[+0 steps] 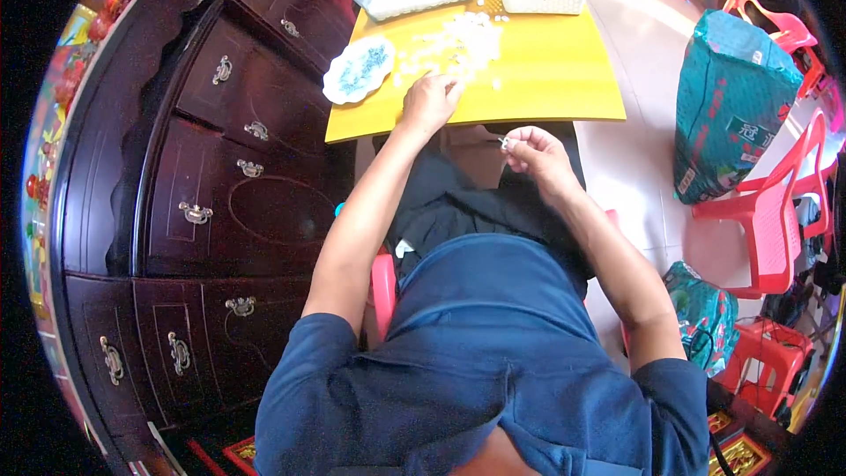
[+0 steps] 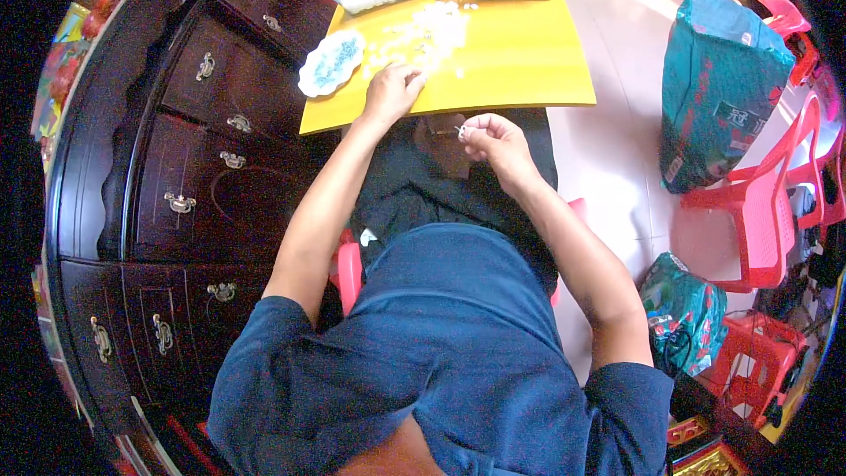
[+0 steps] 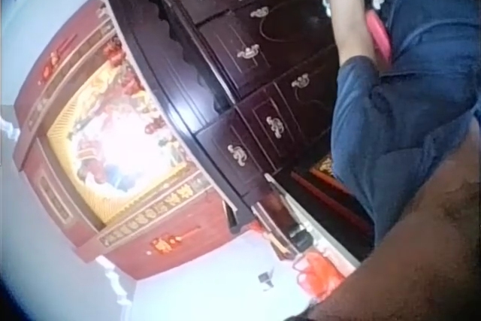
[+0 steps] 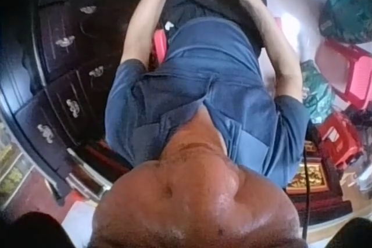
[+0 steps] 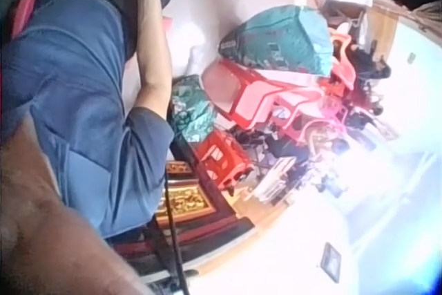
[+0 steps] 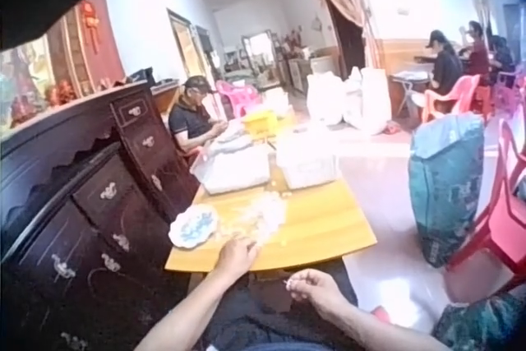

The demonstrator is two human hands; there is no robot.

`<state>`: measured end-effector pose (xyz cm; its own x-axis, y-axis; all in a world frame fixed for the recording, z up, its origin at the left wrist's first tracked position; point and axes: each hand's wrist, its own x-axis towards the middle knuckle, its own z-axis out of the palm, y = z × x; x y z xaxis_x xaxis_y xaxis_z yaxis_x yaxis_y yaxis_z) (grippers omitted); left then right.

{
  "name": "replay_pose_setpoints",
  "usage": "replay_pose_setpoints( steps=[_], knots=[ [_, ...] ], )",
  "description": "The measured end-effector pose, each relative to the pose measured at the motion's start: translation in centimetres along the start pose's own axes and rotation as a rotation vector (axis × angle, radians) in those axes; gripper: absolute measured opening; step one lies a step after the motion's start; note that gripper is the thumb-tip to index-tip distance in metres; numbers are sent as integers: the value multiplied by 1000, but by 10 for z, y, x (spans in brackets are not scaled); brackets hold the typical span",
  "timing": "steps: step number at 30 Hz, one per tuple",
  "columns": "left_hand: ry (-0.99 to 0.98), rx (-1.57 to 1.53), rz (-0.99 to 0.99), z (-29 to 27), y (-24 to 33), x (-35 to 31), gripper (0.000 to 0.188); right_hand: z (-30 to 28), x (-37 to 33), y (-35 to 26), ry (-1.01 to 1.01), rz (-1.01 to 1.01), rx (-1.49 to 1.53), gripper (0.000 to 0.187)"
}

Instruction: Assembling small white plastic components by hand and using tweezers to manipulate smaller parts.

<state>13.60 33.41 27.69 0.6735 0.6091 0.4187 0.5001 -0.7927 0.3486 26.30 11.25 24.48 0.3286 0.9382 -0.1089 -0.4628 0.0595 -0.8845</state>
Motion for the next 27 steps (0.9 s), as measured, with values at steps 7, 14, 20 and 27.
replay_pose_setpoints(
  steps=[7, 14, 20, 27],
  knots=[
    [-10, -14, -33, 8, 1, 2, 18, 1, -3, -2, 16, 6, -31, 8],
    [48, -178, 64, -6, 14, -10, 11, 1, -4, -1, 12, 3, 10, 7],
    [-87, -695, -206, -22, 40, -60, 12, 1, -4, 0, 17, 25, 47, 8],
    [-295, -1067, -366, -30, 61, -93, 23, 0, 0, 4, 15, 37, 33, 8]
  ],
)
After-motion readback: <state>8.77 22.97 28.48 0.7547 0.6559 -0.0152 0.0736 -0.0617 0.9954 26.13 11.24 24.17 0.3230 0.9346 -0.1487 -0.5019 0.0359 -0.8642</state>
